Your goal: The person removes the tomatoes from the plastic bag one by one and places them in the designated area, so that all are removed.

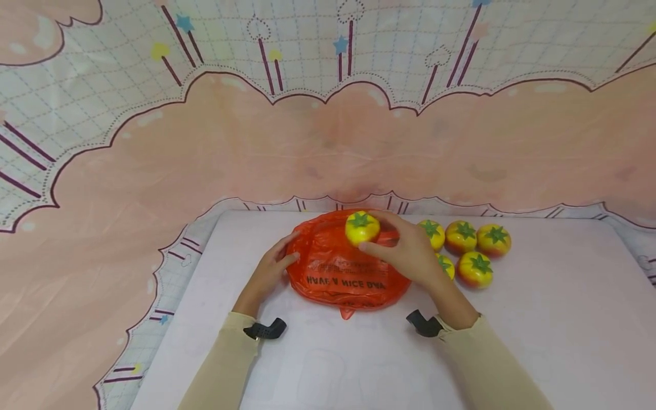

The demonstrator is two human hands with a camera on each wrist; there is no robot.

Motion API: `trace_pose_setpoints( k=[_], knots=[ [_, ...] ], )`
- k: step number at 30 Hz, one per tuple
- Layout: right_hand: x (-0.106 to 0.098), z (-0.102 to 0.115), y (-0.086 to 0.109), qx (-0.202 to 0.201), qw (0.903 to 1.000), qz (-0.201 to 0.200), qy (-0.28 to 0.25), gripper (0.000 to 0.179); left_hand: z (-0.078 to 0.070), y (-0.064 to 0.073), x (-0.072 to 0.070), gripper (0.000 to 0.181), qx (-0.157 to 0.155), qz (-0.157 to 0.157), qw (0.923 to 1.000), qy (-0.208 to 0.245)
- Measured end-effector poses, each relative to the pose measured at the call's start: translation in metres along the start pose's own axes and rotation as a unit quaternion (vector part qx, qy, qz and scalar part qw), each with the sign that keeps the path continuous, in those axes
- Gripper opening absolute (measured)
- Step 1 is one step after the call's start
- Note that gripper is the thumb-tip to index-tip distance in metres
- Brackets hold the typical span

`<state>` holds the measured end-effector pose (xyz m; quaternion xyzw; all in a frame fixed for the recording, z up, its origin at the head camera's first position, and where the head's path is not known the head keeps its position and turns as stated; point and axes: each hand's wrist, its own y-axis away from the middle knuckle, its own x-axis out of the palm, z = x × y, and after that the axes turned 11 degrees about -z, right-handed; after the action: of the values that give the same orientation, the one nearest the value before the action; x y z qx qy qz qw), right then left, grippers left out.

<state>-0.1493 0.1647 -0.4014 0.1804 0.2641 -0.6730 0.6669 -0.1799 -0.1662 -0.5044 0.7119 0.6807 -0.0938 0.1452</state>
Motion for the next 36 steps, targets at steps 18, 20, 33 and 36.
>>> trace_pose_setpoints(
  k=[18,20,33,36],
  knots=[
    [-0.048,-0.010,0.007,0.036,0.9988,-0.033,0.009,0.079,0.001,-0.002,0.002,0.050,-0.010,-0.006,0.9999,0.001],
    [-0.054,-0.012,0.007,0.039,0.9984,-0.036,0.019,0.079,0.000,-0.002,0.002,0.052,-0.003,-0.004,1.0000,0.008],
    [-0.088,-0.026,0.009,0.053,0.9958,-0.057,0.048,0.076,-0.003,-0.001,0.002,0.052,-0.004,0.002,0.9999,0.014],
    [-0.095,-0.033,0.010,0.056,0.9951,-0.063,0.052,0.076,-0.002,-0.001,0.002,0.052,-0.003,0.000,0.9999,0.013]
  ],
)
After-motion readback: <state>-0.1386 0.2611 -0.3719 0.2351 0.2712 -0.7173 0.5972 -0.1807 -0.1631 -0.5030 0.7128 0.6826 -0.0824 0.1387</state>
